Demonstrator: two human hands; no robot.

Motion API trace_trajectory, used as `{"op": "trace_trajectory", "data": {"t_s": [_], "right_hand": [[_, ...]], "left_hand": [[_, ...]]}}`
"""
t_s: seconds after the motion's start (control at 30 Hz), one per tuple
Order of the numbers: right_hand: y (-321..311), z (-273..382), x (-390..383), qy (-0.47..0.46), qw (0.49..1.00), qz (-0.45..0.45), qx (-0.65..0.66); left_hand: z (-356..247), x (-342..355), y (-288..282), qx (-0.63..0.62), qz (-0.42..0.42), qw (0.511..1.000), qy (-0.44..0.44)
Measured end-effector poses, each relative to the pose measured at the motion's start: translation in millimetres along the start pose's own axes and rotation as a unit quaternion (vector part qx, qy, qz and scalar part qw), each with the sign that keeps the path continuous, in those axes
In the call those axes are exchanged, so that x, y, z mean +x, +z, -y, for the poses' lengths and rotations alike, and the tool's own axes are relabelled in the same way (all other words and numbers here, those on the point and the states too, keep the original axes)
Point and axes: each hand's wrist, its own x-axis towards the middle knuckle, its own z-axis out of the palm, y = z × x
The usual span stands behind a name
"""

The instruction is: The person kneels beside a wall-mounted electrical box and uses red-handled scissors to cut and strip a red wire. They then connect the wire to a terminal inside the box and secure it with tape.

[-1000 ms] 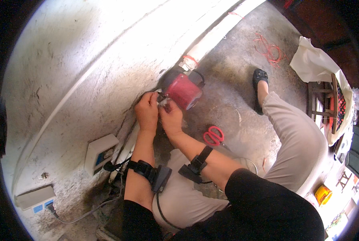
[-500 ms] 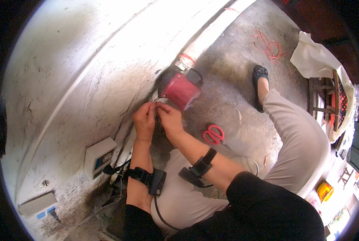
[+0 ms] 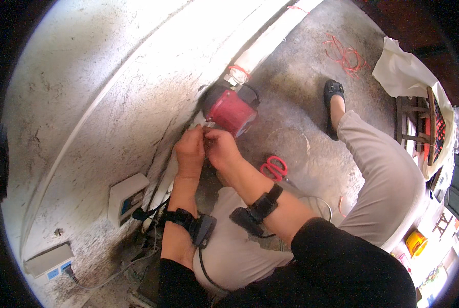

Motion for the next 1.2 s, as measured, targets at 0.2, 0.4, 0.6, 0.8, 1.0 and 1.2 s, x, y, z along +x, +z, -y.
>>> {"op": "trace_trajectory", "data": {"t_s": [0.2, 0.4, 0.6, 0.8, 1.0, 1.2], "right_hand": [[5, -1, -8, -0.063, 0.994, -0.041, -0.078], [5, -5, -14, -0.139, 0.957, -0.050, -0.248], [0, -10, -8, -0.180, 0.939, -0.109, -0.272], [-2, -14, 1, -0.162, 0.965, -0.125, -0.164], [-6, -13, 11, -0.124, 0.980, -0.147, -0.060], [-13, -11, 19, -0.080, 0.984, -0.152, -0.041]], "left_hand": [[0, -11, 1, 0.041, 0.019, 0.999, 0.017], [1, -20, -1, 0.015, 0.021, 1.000, 0.015], [-4, -21, 2, 0.065, 0.067, 0.996, 0.011], [-10, -24, -5, 0.023, 0.140, 0.988, -0.065], [-10, -24, -8, -0.048, 0.106, 0.992, -0.055], [-12, -18, -22, -0.223, 0.037, 0.925, -0.306]]}}
